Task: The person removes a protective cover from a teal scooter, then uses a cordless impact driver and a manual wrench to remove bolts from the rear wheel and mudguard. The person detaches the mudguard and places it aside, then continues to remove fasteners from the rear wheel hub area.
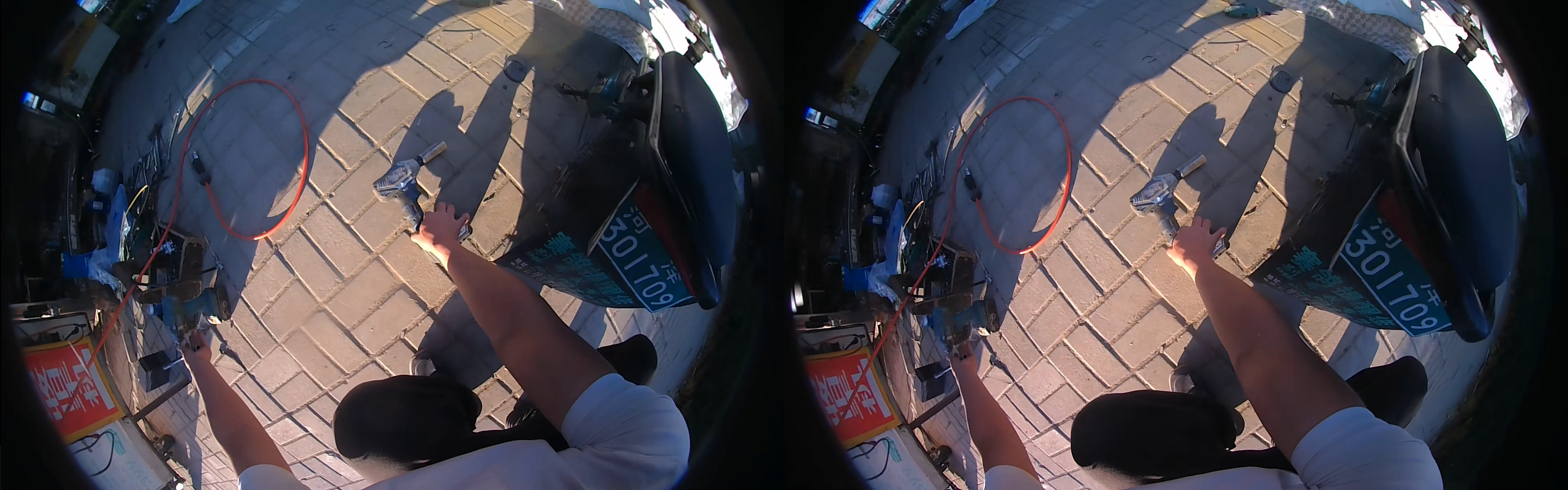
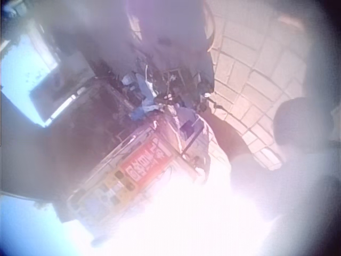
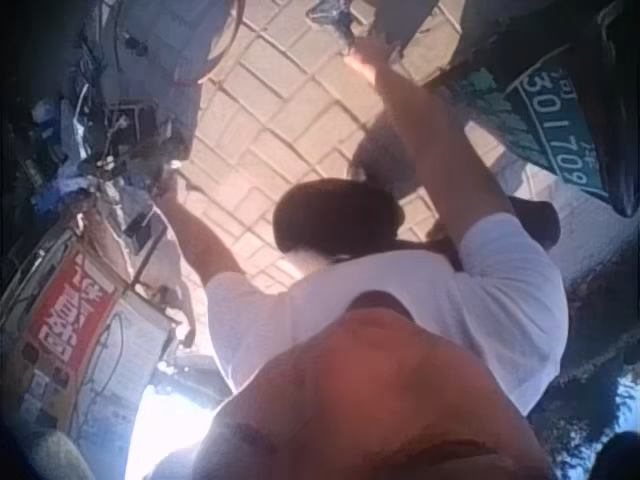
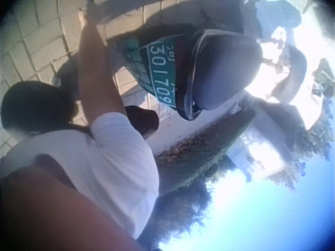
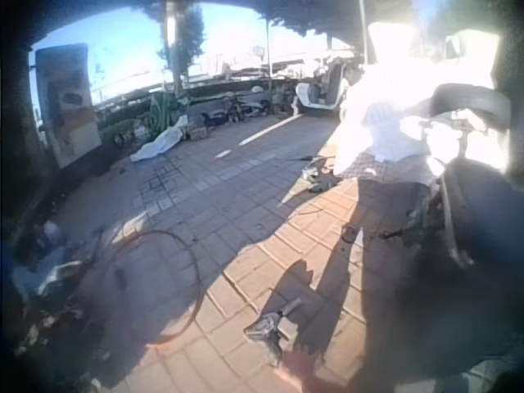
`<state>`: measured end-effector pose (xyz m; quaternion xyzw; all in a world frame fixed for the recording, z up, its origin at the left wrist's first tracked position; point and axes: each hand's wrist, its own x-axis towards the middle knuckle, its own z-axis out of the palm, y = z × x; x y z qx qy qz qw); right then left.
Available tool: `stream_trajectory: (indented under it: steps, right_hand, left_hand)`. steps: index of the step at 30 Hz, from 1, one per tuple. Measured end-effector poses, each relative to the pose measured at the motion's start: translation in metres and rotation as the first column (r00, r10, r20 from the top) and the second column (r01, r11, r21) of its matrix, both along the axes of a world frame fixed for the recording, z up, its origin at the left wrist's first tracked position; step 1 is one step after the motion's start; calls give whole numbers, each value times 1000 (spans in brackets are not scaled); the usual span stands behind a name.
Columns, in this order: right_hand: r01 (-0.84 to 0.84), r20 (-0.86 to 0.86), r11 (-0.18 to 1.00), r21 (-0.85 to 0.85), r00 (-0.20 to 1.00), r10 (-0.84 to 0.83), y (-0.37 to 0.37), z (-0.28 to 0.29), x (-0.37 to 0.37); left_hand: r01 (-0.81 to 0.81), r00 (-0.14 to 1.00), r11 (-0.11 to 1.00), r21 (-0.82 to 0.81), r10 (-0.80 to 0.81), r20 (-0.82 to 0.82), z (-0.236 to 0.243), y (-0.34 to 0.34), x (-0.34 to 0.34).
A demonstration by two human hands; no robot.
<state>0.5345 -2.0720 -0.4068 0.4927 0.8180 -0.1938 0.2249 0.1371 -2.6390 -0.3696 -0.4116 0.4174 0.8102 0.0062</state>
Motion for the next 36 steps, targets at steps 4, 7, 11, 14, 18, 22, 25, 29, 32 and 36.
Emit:
stream_trajectory:
  steps: [4,7,11,14,18,22,25,29,32,36]
  right_hand:
    - [-127,-261,990,-66,960,106,3,13,56]
    - [-332,-803,894,-300,594,-49,-23,36,138]
    - [-162,-497,551,-819,680,-540,-67,57,194]
    - [72,-339,605,-793,773,-536,-98,55,222]
    - [-60,-449,731,-680,822,-350,-100,67,307]
    - [-16,-556,846,-533,761,-335,-77,109,435]
    - [134,-475,851,-508,781,-406,-53,126,508]
    - [248,-724,888,-388,514,-460,-34,115,569]
    - [378,-715,765,-522,295,-634,-24,108,588]
    - [364,-606,617,-698,157,-780,-1,112,580]
  left_hand:
    - [35,998,982,-183,-23,66,-8,45,107]
    - [406,913,871,-276,-373,165,-19,101,223]
    - [806,586,543,-236,-674,450,-23,192,330]
    - [956,250,140,-259,-852,460,-22,244,373]
    - [797,-236,-451,-401,-845,480,-38,294,413]
    - [604,-543,-748,-276,-639,545,-55,332,447]
    - [433,-641,-841,-324,-540,546,-49,353,457]
    - [111,-681,-979,-169,-198,705,-5,367,465]
    - [-71,-636,-997,-20,30,771,40,382,482]
    - [-118,-746,-993,-11,82,661,84,406,512]
